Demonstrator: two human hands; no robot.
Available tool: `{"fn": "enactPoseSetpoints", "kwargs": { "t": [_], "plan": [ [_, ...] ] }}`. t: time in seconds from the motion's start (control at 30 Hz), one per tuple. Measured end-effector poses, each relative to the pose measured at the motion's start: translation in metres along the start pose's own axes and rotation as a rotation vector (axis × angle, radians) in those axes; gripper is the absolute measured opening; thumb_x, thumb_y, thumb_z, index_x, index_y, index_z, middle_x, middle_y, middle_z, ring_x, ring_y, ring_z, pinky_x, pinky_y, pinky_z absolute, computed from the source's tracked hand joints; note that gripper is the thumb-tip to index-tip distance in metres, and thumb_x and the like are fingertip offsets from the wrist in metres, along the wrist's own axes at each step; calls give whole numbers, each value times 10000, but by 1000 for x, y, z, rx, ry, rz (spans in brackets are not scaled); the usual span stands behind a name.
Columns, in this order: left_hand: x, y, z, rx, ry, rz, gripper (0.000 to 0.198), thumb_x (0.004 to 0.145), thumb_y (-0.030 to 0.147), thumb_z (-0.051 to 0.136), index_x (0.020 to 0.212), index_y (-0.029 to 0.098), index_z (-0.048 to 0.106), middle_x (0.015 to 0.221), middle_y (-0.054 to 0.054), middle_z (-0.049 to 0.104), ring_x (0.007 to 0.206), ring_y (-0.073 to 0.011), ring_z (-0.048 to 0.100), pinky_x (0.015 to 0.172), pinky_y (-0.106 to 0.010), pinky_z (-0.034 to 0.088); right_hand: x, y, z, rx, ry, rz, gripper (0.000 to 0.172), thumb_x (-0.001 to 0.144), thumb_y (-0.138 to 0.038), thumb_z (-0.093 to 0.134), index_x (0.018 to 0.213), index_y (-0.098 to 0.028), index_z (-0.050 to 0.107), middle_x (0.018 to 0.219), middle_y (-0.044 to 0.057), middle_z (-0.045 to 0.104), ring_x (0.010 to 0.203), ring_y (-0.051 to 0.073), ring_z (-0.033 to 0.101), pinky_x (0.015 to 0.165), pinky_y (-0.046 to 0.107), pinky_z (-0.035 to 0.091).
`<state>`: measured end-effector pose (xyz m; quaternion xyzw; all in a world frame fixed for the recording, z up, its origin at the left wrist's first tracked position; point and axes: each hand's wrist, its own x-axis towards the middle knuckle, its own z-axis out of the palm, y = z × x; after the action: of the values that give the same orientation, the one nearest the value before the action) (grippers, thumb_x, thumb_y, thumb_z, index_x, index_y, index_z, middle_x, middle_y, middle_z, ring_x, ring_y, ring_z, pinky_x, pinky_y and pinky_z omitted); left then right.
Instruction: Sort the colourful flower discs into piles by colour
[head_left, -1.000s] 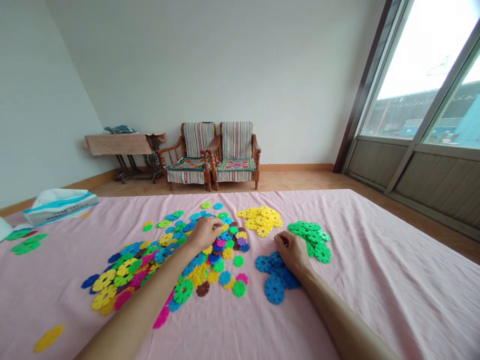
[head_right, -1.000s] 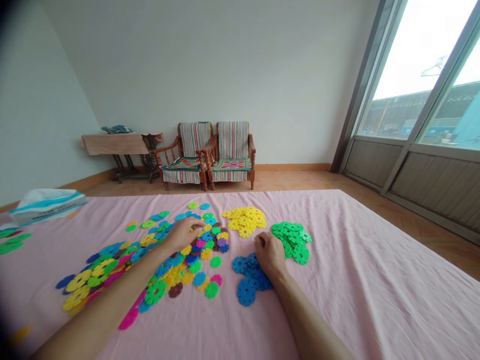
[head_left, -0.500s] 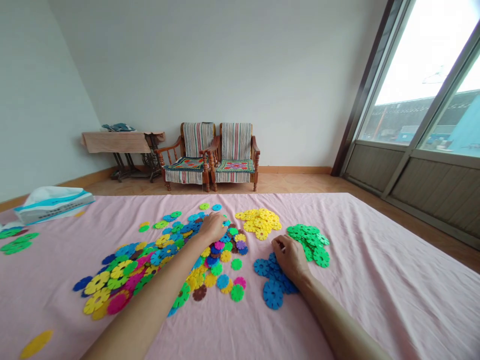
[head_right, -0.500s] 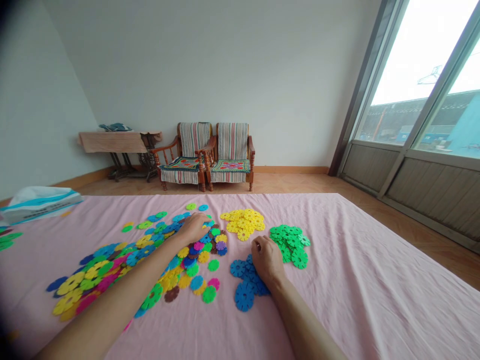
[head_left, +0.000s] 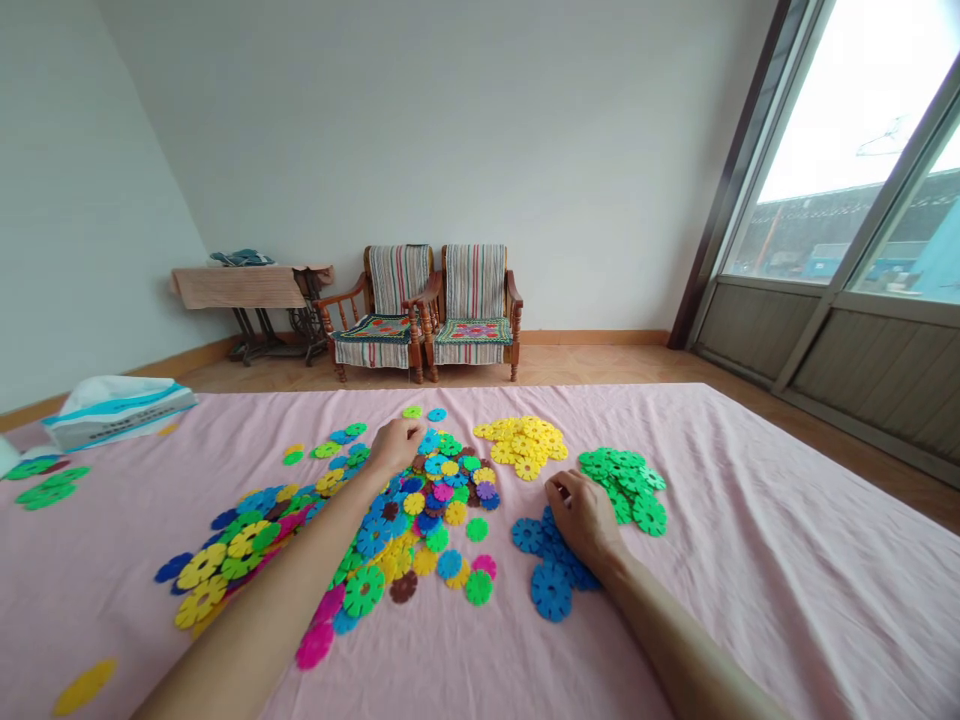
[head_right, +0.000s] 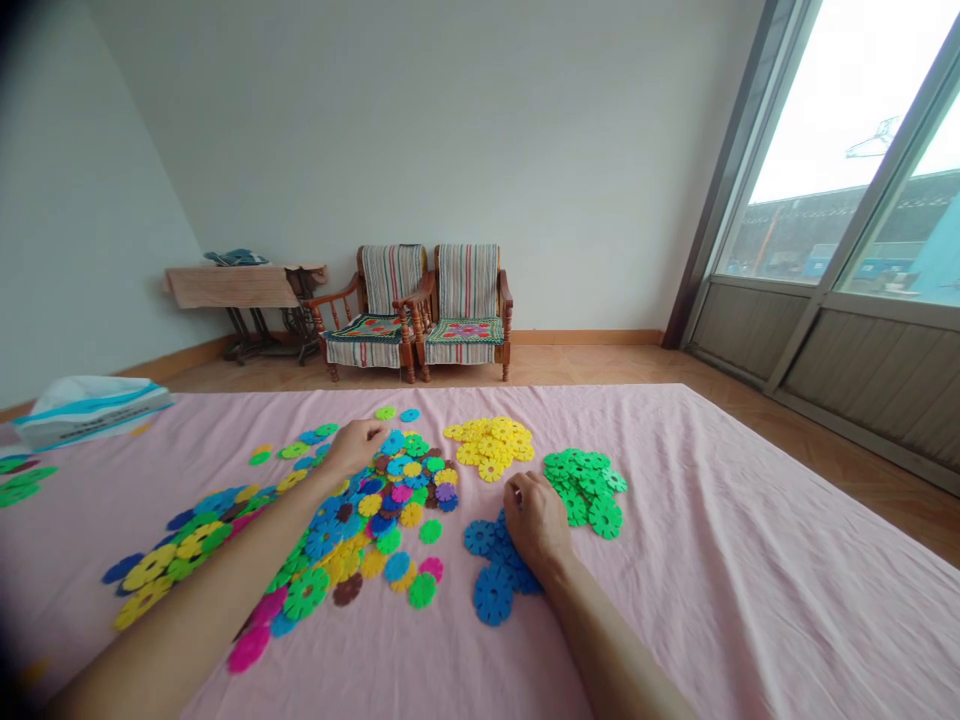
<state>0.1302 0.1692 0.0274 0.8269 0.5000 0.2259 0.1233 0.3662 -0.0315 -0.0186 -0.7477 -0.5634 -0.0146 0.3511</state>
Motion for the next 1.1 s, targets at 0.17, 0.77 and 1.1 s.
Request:
{"fn": "enactPoseSetpoints", "kwargs": {
  "t": [0.17, 0.77, 1.1],
  "plan": [
    [31, -8, 7, -184, 19, -205, 209, 846, 263, 484, 853, 145, 656, 621, 10, 661, 589, -138, 645, 511, -193, 441, -1, 2, 3, 8, -17, -1, 218, 834, -191, 441, 674, -184, 589, 680, 21, 584, 649, 145, 542, 613, 238, 352],
    [111, -17, 41, -84, -174, -455, 327, 904, 331, 559, 1185, 164, 543, 1175, -83, 574, 1001, -209, 594, 830, -408, 522, -4, 0, 5, 75, -47, -21, 279, 895, -265, 404, 719, -201, 611, 792, 60, 614, 751, 187, 579, 685, 297, 411],
    [104, -12, 35, 155, 29, -388, 117, 751, 204, 616, 829, 165, 693, 954, -140, 717, 939, -284, 665, 712, -305, 509, -4, 4, 7, 75, -64, -33, 264, 888, -253, 406, 729, -203, 611, 807, 65, 615, 782, 193, 575, 704, 308, 415]
  ]
}}
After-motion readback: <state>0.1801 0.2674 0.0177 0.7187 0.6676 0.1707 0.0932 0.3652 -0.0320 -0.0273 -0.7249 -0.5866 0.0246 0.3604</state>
